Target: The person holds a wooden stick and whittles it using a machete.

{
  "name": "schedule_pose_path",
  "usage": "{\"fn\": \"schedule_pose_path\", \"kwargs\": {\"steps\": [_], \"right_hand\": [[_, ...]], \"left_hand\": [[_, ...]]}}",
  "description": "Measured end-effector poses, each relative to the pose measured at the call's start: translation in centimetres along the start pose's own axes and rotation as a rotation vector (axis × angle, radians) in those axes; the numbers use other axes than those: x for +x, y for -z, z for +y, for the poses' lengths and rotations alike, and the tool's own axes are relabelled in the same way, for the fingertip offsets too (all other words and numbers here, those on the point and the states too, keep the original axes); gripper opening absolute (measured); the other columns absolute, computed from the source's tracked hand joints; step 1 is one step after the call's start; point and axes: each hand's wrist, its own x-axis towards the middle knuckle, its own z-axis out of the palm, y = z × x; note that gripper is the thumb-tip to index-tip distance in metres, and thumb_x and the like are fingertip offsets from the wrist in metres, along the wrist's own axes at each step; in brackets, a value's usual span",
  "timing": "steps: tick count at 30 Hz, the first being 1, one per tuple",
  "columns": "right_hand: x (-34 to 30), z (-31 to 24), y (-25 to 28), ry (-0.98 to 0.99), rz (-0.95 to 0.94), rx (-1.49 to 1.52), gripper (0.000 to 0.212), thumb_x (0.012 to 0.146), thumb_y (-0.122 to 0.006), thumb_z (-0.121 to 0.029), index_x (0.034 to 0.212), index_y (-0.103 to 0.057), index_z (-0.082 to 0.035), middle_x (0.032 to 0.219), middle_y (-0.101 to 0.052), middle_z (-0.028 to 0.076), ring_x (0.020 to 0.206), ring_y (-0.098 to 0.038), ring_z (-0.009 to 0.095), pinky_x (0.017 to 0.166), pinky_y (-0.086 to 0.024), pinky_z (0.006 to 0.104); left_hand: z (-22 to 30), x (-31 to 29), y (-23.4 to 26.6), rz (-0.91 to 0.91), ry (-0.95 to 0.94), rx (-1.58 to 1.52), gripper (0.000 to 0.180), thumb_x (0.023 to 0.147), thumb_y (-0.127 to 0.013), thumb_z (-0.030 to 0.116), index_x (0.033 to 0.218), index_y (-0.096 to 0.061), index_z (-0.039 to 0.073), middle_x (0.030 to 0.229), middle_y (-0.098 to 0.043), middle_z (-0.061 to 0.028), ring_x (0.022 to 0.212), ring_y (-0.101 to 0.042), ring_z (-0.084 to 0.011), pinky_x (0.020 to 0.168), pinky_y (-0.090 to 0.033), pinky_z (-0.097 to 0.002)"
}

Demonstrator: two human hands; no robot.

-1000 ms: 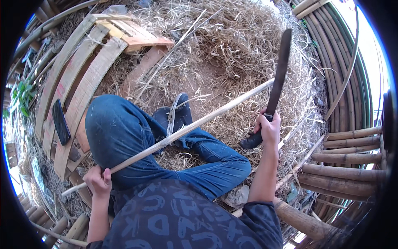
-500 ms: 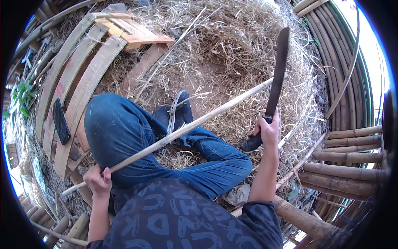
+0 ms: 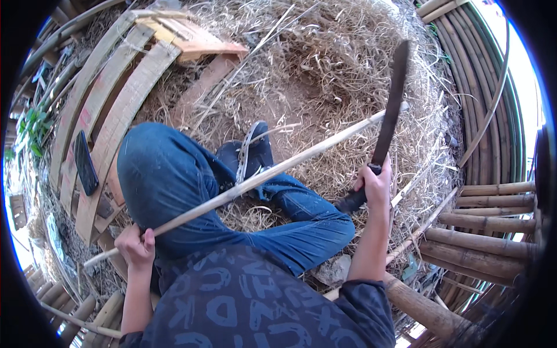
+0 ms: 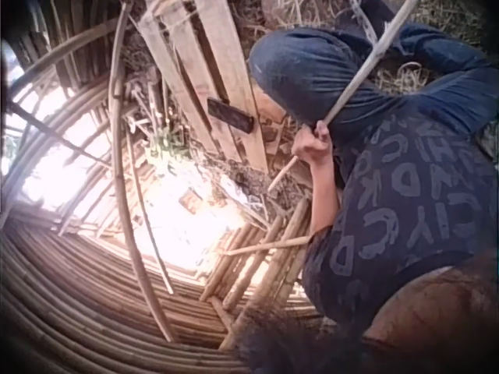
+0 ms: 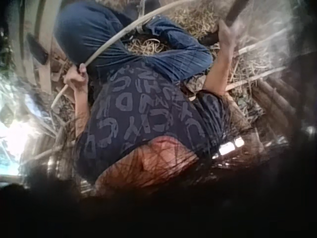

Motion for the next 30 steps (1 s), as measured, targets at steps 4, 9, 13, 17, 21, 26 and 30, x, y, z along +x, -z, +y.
{"fn": "schedule_pose_path", "kwargs": {"steps": [4,9,13,17,21,26,30], "right_hand": [[-1.2,-0.3,-1.7,-0.092,-0.16,-0.206,0.047,0.072,-0.051,0.007,0.116,-0.037,0.001,0.062,-0.05,0.002,0.044,-0.05,0.011,0.039,-0.042,0.0255],[-1.4,-0.4,-2.0,-0.034,-0.07,-0.028,0.047,0.074,-0.051,0.006,0.117,-0.036,0.001,0.062,-0.049,0.003,0.044,-0.05,0.011,0.039,-0.044,0.0256],[-1.4,-0.1,-1.1,-0.069,-0.102,-0.086,0.046,0.072,-0.051,0.008,0.116,-0.037,0.0,0.062,-0.049,0.003,0.042,-0.05,0.011,0.038,-0.042,0.0252],[-2.7,0.2,-2.6,-0.057,-0.054,-0.088,0.048,0.071,-0.052,0.007,0.116,-0.037,-0.001,0.063,-0.05,0.003,0.043,-0.05,0.011,0.038,-0.041,0.0255],[-1.6,0.7,-1.3,-0.046,-0.045,-0.076,0.044,0.072,-0.052,0.008,0.113,-0.039,-0.001,0.062,-0.049,0.002,0.043,-0.05,0.01,0.038,-0.042,0.0252],[-3.1,0.3,-3.2,-0.123,-0.193,-0.246,0.052,0.072,-0.051,0.008,0.121,-0.035,-0.001,0.063,-0.049,0.004,0.044,-0.051,0.01,0.038,-0.043,0.025],[-2.4,1.1,-2.4,-0.023,0.01,0.08,0.052,0.072,-0.054,0.006,0.12,-0.036,-0.001,0.064,-0.049,0.003,0.043,-0.049,0.011,0.038,-0.042,0.0254]], "left_hand": [[-0.3,0.1,0.0,0.034,-0.009,0.063,0.058,0.09,-0.046,0.053,0.063,-0.052,0.002,0.053,-0.046,-0.016,0.05,-0.051,-0.0362,0.049,-0.039,-0.0442],[0.0,0.0,-0.1,0.024,-0.006,0.062,0.06,0.09,-0.045,0.056,0.061,-0.049,0.004,0.053,-0.045,-0.0159,0.05,-0.05,-0.0366,0.049,-0.038,-0.045],[-0.3,-0.3,0.1,0.009,0.027,0.048,0.062,0.09,-0.044,0.057,0.058,-0.045,0.004,0.052,-0.044,-0.0157,0.05,-0.049,-0.0375,0.048,-0.037,-0.0452],[-0.3,0.4,-0.5,0.04,0.0,0.05,0.063,0.09,-0.044,0.057,0.057,-0.046,0.004,0.051,-0.043,-0.0154,0.048,-0.049,-0.0366,0.047,-0.037,-0.0444],[-0.6,0.2,-0.2,0.031,-0.007,0.024,0.061,0.09,-0.046,0.056,0.058,-0.047,0.004,0.052,-0.045,-0.0155,0.049,-0.05,-0.0372,0.048,-0.038,-0.0444],[-0.4,0.3,-0.1,0.041,-0.009,0.113,0.059,0.089,-0.048,0.054,0.059,-0.049,0.004,0.052,-0.046,-0.0154,0.049,-0.051,-0.0363,0.048,-0.038,-0.0444],[-0.3,0.3,-0.3,0.035,-0.013,0.018,0.06,0.089,-0.047,0.055,0.058,-0.048,0.005,0.052,-0.045,-0.0149,0.051,-0.05,-0.0374,0.049,-0.037,-0.0459]]}}
